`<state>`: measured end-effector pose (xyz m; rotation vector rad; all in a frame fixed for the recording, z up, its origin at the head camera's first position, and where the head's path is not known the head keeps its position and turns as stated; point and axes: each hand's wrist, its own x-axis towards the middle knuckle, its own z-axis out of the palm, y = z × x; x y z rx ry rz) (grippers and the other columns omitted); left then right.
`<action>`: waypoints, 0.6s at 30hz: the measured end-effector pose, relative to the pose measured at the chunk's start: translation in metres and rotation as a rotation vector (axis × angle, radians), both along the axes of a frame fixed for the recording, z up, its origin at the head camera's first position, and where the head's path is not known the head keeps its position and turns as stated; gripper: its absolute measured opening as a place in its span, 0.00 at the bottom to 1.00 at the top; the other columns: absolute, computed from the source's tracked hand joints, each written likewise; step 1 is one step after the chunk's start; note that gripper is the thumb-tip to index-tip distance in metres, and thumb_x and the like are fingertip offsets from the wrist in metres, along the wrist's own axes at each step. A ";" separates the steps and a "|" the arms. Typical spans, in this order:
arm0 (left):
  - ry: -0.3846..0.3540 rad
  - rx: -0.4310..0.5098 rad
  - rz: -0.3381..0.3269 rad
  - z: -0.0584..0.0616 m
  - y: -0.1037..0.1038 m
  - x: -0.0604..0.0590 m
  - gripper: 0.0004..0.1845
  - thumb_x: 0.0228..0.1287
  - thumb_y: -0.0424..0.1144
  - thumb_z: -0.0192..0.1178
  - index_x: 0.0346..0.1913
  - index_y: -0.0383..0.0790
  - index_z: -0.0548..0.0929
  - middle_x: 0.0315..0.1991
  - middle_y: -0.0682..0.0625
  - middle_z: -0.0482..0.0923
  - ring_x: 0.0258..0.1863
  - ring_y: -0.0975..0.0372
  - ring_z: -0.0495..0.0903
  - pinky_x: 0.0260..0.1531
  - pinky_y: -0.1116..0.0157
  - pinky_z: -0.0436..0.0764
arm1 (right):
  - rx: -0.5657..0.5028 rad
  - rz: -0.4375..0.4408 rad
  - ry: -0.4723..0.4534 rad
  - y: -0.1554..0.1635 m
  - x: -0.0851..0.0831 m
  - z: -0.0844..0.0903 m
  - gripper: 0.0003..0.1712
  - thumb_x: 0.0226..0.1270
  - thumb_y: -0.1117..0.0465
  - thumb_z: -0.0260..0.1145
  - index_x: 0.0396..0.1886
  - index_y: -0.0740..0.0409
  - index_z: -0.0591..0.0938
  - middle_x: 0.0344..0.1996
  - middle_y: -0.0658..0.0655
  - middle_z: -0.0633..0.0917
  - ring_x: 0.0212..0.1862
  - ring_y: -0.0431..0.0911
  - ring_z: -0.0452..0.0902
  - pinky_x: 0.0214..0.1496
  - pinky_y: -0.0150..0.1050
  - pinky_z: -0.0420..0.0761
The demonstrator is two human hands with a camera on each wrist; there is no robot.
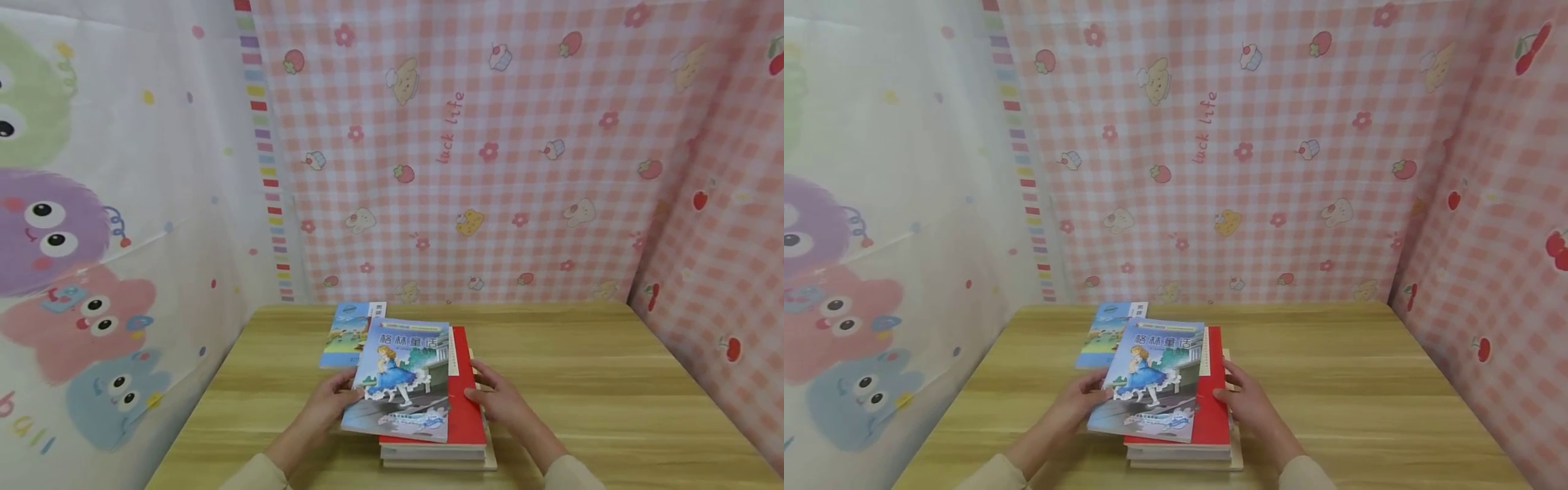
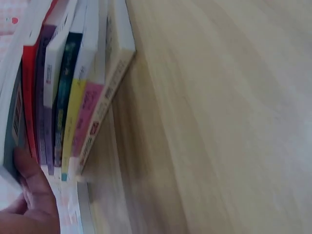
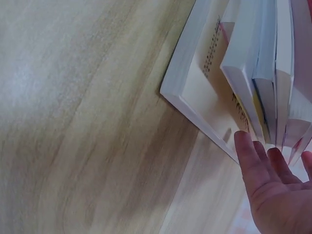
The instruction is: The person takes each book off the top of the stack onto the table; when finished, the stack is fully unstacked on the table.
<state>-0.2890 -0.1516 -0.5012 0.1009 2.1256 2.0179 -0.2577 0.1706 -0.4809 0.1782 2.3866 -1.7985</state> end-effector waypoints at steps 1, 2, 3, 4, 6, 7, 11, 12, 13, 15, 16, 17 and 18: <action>-0.014 0.035 -0.029 0.000 -0.003 0.001 0.32 0.68 0.32 0.62 0.70 0.22 0.64 0.50 0.41 0.77 0.43 0.59 0.77 0.40 0.65 0.80 | 0.006 0.005 0.003 0.000 -0.001 0.000 0.39 0.69 0.63 0.65 0.77 0.54 0.62 0.67 0.71 0.68 0.60 0.64 0.72 0.46 0.49 0.84; -0.029 0.070 -0.059 -0.001 -0.006 0.002 0.33 0.68 0.32 0.62 0.71 0.22 0.61 0.51 0.41 0.77 0.43 0.59 0.79 0.40 0.64 0.82 | 0.009 0.009 0.005 -0.001 -0.001 0.000 0.39 0.68 0.64 0.65 0.77 0.54 0.62 0.67 0.72 0.67 0.59 0.64 0.72 0.45 0.49 0.85; -0.046 0.102 -0.090 0.000 -0.009 0.004 0.35 0.69 0.32 0.61 0.72 0.22 0.59 0.52 0.41 0.77 0.43 0.59 0.80 0.41 0.63 0.83 | 0.011 0.011 0.002 -0.001 -0.002 -0.001 0.40 0.68 0.65 0.65 0.77 0.54 0.62 0.67 0.72 0.67 0.59 0.64 0.72 0.45 0.49 0.85; -0.059 0.122 -0.121 0.000 -0.011 0.005 0.36 0.69 0.32 0.61 0.73 0.23 0.58 0.54 0.40 0.77 0.43 0.59 0.81 0.41 0.62 0.83 | 0.011 0.008 -0.005 -0.001 -0.002 -0.001 0.40 0.68 0.65 0.65 0.77 0.53 0.62 0.67 0.71 0.67 0.59 0.63 0.73 0.44 0.48 0.85; -0.097 0.151 -0.167 0.000 -0.014 0.007 0.38 0.68 0.31 0.62 0.74 0.25 0.54 0.57 0.39 0.75 0.44 0.57 0.82 0.42 0.60 0.84 | 0.006 0.006 -0.019 0.000 -0.002 -0.001 0.40 0.68 0.64 0.65 0.77 0.52 0.61 0.67 0.71 0.67 0.58 0.62 0.73 0.43 0.48 0.85; -0.110 0.157 -0.186 0.000 -0.015 0.008 0.39 0.67 0.31 0.62 0.75 0.26 0.53 0.60 0.37 0.73 0.44 0.56 0.82 0.42 0.59 0.84 | 0.003 0.003 -0.027 0.000 -0.003 -0.002 0.40 0.68 0.64 0.66 0.78 0.51 0.61 0.67 0.71 0.67 0.57 0.61 0.73 0.42 0.48 0.85; -0.130 0.144 -0.198 0.002 -0.016 0.010 0.42 0.64 0.29 0.64 0.76 0.28 0.52 0.68 0.31 0.64 0.47 0.54 0.82 0.44 0.57 0.84 | -0.013 0.011 -0.040 0.000 -0.003 -0.002 0.41 0.68 0.63 0.66 0.78 0.51 0.60 0.68 0.72 0.66 0.57 0.61 0.74 0.41 0.48 0.85; -0.129 0.147 -0.198 0.002 -0.016 0.011 0.43 0.64 0.28 0.64 0.76 0.28 0.51 0.70 0.29 0.61 0.48 0.54 0.82 0.45 0.57 0.84 | -0.016 0.010 -0.043 -0.001 -0.003 -0.002 0.41 0.68 0.63 0.66 0.78 0.51 0.59 0.68 0.72 0.66 0.57 0.61 0.74 0.41 0.48 0.85; -0.130 0.151 -0.197 0.002 -0.015 0.012 0.43 0.64 0.28 0.63 0.76 0.28 0.51 0.71 0.29 0.59 0.48 0.53 0.82 0.45 0.56 0.83 | -0.019 0.008 -0.045 -0.001 -0.003 -0.001 0.41 0.68 0.63 0.66 0.78 0.51 0.59 0.68 0.72 0.66 0.56 0.61 0.74 0.40 0.48 0.85; -0.140 0.163 -0.189 0.003 -0.014 0.013 0.43 0.64 0.26 0.63 0.76 0.29 0.50 0.71 0.28 0.59 0.48 0.53 0.82 0.45 0.55 0.84 | -0.021 0.008 -0.051 -0.001 -0.003 -0.001 0.41 0.68 0.63 0.65 0.78 0.51 0.59 0.68 0.72 0.66 0.55 0.60 0.75 0.40 0.48 0.85; -0.144 0.172 -0.185 0.003 -0.013 0.014 0.44 0.64 0.26 0.63 0.77 0.29 0.49 0.71 0.29 0.59 0.47 0.52 0.83 0.45 0.55 0.84 | -0.023 0.008 -0.054 -0.001 -0.003 -0.001 0.41 0.69 0.63 0.65 0.78 0.51 0.59 0.68 0.72 0.66 0.55 0.60 0.75 0.40 0.48 0.85; -0.148 0.181 -0.180 0.003 -0.012 0.014 0.44 0.64 0.25 0.62 0.77 0.29 0.49 0.71 0.29 0.59 0.47 0.52 0.83 0.45 0.55 0.84 | -0.021 0.007 -0.057 -0.001 -0.003 -0.001 0.41 0.69 0.63 0.65 0.78 0.51 0.59 0.68 0.72 0.66 0.55 0.60 0.75 0.40 0.48 0.85; -0.151 0.190 -0.174 0.003 -0.012 0.015 0.44 0.63 0.24 0.62 0.77 0.30 0.48 0.71 0.30 0.60 0.46 0.52 0.83 0.45 0.54 0.84 | -0.019 0.007 -0.060 -0.001 -0.003 -0.001 0.41 0.69 0.63 0.65 0.78 0.50 0.59 0.68 0.72 0.65 0.55 0.60 0.75 0.40 0.48 0.85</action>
